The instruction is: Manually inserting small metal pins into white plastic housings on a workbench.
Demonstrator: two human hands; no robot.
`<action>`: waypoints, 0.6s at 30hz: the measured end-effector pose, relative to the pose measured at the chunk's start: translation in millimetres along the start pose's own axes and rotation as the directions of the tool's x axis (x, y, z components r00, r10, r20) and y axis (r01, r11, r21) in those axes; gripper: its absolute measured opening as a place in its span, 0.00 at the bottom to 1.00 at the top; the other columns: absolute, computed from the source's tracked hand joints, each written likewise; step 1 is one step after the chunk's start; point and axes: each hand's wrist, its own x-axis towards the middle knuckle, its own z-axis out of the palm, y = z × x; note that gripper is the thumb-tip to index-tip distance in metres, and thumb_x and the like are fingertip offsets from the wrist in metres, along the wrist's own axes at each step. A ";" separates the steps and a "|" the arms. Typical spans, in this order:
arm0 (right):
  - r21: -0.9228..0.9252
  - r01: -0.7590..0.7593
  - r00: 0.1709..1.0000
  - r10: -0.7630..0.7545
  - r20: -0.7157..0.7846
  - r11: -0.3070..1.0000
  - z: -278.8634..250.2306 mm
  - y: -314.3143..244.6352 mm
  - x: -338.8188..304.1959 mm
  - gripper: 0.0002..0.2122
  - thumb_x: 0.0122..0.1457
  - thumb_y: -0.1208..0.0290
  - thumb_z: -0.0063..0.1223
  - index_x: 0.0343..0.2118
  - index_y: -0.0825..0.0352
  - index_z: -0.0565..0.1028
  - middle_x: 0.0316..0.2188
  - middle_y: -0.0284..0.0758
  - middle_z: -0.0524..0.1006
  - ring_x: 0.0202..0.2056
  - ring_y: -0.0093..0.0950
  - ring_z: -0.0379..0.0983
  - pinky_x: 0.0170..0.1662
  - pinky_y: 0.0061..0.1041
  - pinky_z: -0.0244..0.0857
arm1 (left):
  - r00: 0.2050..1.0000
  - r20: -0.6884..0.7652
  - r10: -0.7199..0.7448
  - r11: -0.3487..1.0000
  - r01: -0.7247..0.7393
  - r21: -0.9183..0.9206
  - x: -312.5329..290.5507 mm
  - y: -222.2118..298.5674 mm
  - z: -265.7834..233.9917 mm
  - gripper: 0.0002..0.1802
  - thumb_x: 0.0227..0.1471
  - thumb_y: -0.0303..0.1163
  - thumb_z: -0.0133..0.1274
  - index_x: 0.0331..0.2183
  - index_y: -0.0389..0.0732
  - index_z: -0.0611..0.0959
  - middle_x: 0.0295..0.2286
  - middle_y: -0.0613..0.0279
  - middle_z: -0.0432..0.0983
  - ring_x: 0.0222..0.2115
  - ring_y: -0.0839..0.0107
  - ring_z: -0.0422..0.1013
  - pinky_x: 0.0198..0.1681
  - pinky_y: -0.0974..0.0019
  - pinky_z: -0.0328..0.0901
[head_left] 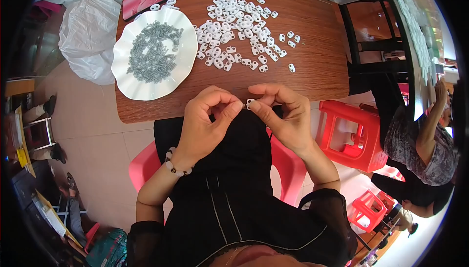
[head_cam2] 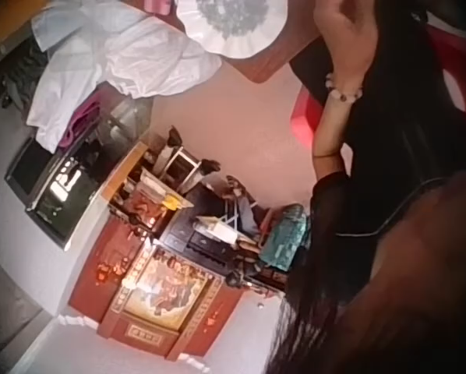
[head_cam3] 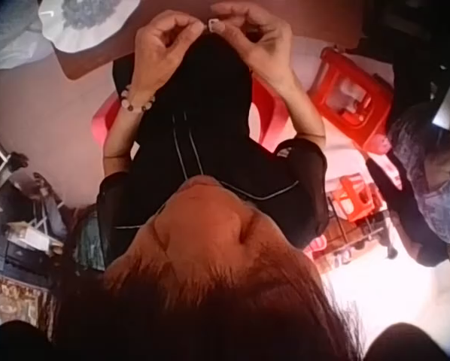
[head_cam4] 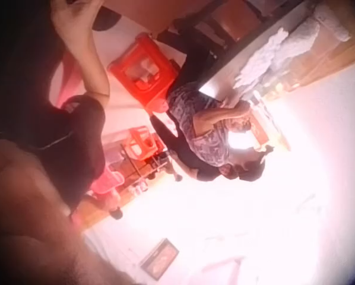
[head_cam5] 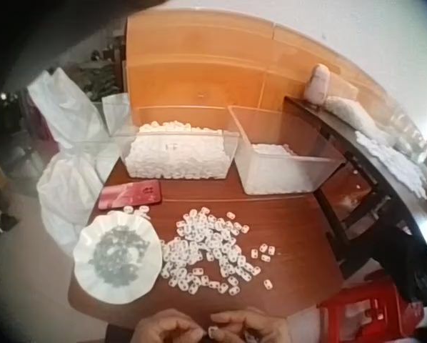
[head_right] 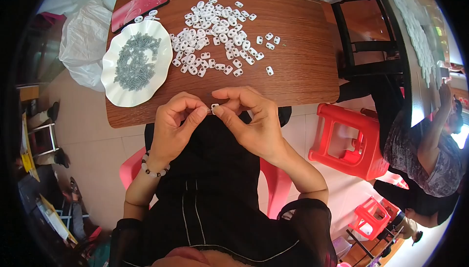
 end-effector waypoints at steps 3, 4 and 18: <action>-0.010 0.024 1.000 -0.024 -0.004 1.000 0.7 -0.5 0.9 0.12 0.53 0.80 0.59 0.41 0.69 0.77 0.26 0.30 0.75 0.27 0.16 0.70 0.35 0.16 0.65 | 1.000 0.001 0.003 1.000 -0.003 0.030 0.5 3.7 -1.6 0.05 0.50 0.26 0.58 0.29 0.34 0.81 0.27 0.66 0.72 0.25 0.81 0.65 0.28 0.77 0.59; -0.029 0.036 0.999 -0.036 -0.002 0.999 0.8 -0.6 1.2 0.12 0.53 0.80 0.60 0.41 0.69 0.77 0.26 0.30 0.75 0.27 0.16 0.70 0.35 0.16 0.65 | 0.999 0.033 -0.013 0.998 0.011 0.068 0.4 5.7 -3.6 0.05 0.52 0.26 0.57 0.30 0.33 0.80 0.28 0.65 0.72 0.27 0.81 0.65 0.31 0.76 0.60; -0.180 0.103 0.995 -0.101 0.018 0.978 1.1 -3.0 3.5 0.12 0.51 0.81 0.61 0.40 0.69 0.78 0.25 0.33 0.76 0.26 0.18 0.72 0.32 0.17 0.66 | 0.999 0.052 0.007 0.983 -0.016 0.180 0.7 9.0 -5.7 0.05 0.52 0.26 0.57 0.29 0.33 0.80 0.28 0.66 0.72 0.26 0.81 0.65 0.28 0.77 0.60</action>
